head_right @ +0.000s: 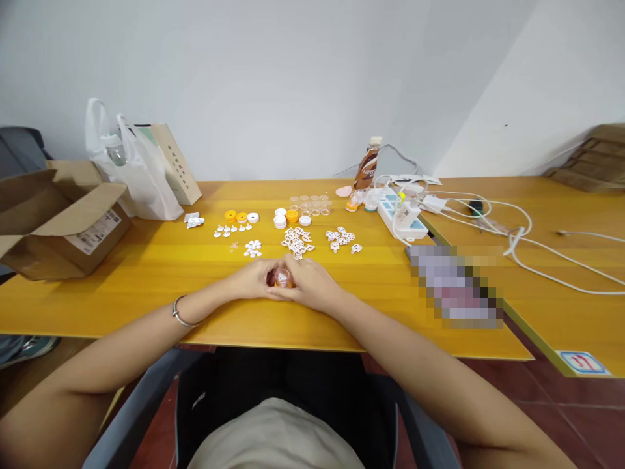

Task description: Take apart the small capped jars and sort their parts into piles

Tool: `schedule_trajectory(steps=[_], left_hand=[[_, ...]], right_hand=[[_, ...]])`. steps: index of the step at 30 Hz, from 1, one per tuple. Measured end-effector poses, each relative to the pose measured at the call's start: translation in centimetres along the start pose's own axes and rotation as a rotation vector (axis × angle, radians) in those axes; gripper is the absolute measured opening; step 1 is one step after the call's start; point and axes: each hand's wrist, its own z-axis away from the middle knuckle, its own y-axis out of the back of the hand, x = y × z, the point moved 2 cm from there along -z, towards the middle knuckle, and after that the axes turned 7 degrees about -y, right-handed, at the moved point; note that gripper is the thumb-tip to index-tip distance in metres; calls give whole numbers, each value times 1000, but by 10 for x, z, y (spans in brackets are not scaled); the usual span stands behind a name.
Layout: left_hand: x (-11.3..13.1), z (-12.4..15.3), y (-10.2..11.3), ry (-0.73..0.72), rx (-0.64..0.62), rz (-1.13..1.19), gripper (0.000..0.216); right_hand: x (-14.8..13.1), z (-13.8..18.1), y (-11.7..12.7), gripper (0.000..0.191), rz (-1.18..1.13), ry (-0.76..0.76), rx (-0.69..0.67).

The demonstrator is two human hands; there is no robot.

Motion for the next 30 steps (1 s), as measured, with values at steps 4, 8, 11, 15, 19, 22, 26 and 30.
schedule_trajectory(steps=[4,8,11,15,19,22,26,30], left_hand=[[2,-1,0,-10,-9,5,28],[4,1,3,-15,-35,14,26],[4,1,3,-64,-60,62,31],[0,0,2,-86,-26,32,39],[-1,1,0,-64,-36,32,36],[2,3,1,-26,-37,37,39],[6,4,3,3,-11,43,45],[5,4,3,12,-12,47,45]], right_hand=[[-2,-1,1,17,40,77,-32],[-5,1,5,15,37,196,-59],[-7,3,9,27,-20,224,-13],[-7,0,7,43,-50,131,21],[-4,0,0,23,-34,101,-25],[0,0,4,20,-112,86,159],[19,-18,29,31,-237,-46,484],[57,-75,56,37,-302,-198,526]])
